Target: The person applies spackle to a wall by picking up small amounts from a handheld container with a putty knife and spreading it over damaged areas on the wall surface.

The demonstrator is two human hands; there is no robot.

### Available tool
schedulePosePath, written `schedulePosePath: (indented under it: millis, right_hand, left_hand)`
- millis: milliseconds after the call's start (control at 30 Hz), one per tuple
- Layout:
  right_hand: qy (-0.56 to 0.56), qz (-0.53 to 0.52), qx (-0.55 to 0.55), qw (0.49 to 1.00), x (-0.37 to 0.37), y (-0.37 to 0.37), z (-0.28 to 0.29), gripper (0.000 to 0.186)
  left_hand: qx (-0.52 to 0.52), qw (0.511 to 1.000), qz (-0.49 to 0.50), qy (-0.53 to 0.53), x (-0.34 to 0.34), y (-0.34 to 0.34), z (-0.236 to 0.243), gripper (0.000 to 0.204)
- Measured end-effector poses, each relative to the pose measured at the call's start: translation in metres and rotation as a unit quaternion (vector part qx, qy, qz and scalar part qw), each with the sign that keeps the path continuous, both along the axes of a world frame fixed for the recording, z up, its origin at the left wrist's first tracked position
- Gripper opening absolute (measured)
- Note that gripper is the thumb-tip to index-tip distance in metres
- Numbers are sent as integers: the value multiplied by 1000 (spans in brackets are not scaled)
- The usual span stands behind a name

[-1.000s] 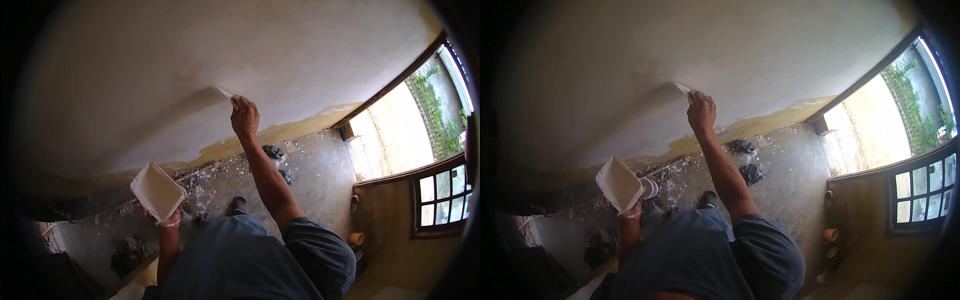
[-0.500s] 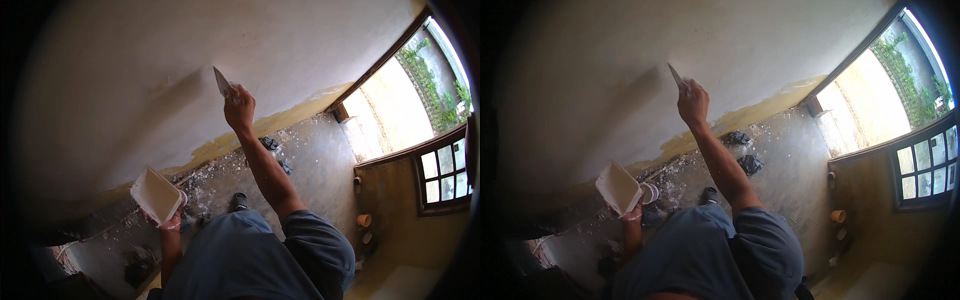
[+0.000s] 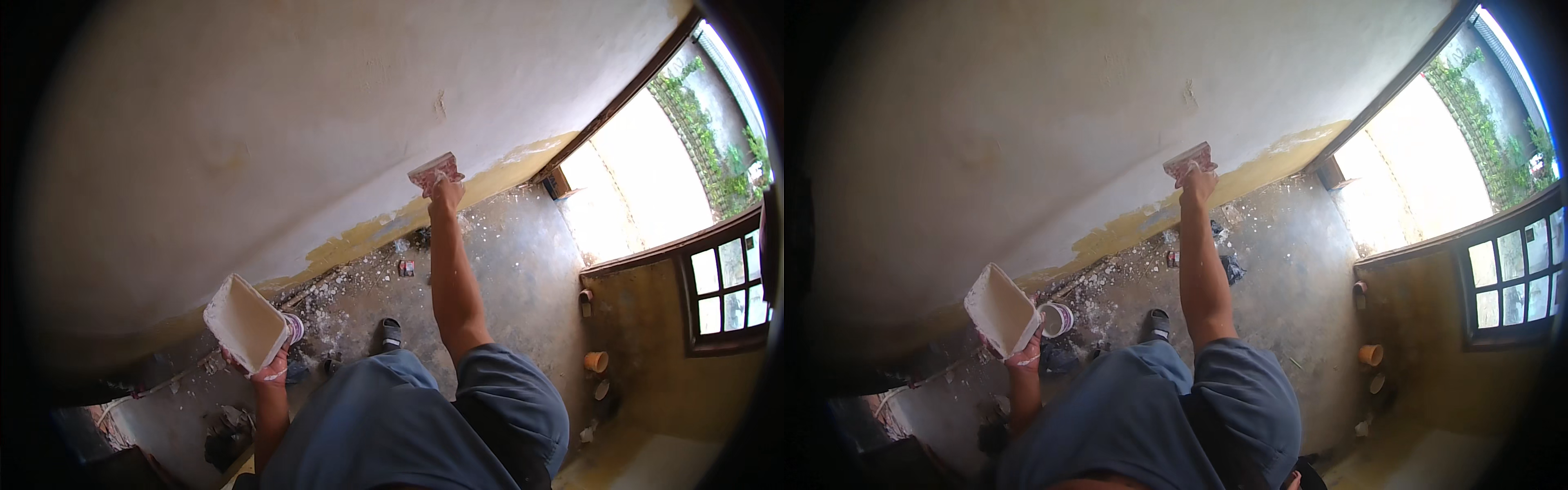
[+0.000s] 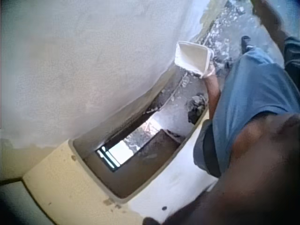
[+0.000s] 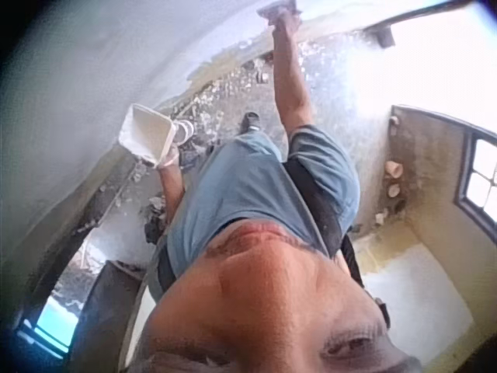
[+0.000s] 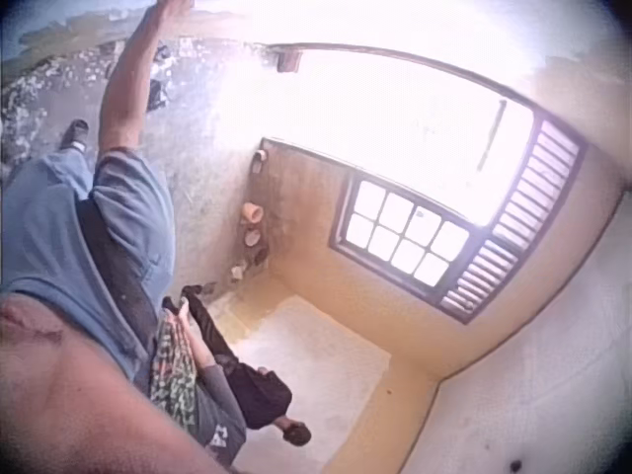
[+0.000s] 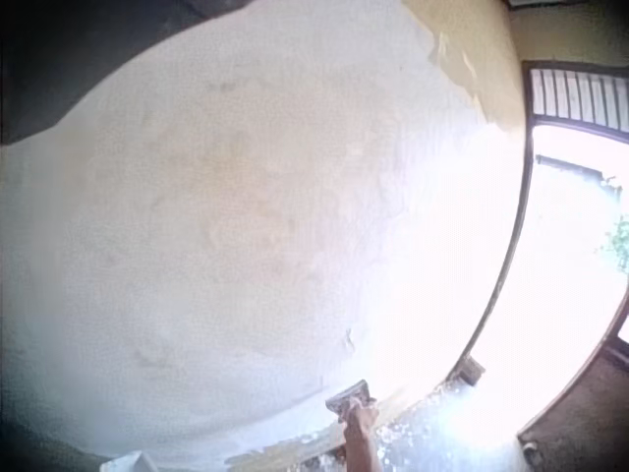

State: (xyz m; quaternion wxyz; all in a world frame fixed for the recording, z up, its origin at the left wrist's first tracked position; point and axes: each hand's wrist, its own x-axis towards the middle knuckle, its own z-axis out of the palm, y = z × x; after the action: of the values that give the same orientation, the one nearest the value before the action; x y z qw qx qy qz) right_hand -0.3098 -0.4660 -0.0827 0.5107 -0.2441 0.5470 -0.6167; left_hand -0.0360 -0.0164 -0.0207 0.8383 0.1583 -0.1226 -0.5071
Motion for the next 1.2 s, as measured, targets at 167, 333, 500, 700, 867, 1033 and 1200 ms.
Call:
schedulePosePath:
  millis: [167,333,500,700,867,1033,1200]
  right_hand:
    - [-187,-107,26,976,3,-46,70,29]
    - [-96,-62,-60,992,13,-20,130,27]
    - [-28,-49,-101,993,26,11,178,19]
    - [64,-89,-134,985,26,-15,167,15]
    - [86,-66,-177,978,29,-13,168,15]
    - [104,-4,-191,976,41,20,196,28]
    - [203,33,-291,934,30,16,173,27]
  left_hand:
    - [-8,999,4,-32,0,-2,-1,88]
    - [-6,999,-24,-21,-3,-1,3,83]
    - [-5,1000,-14,2,-4,3,0,83]
    - [-27,999,-12,-27,-2,2,4,83]
    - [-18,1000,-3,-4,-1,4,6,81]
    - [-50,998,-18,32,-3,5,17,82]
    - [-42,998,-41,30,-1,-2,22,83]
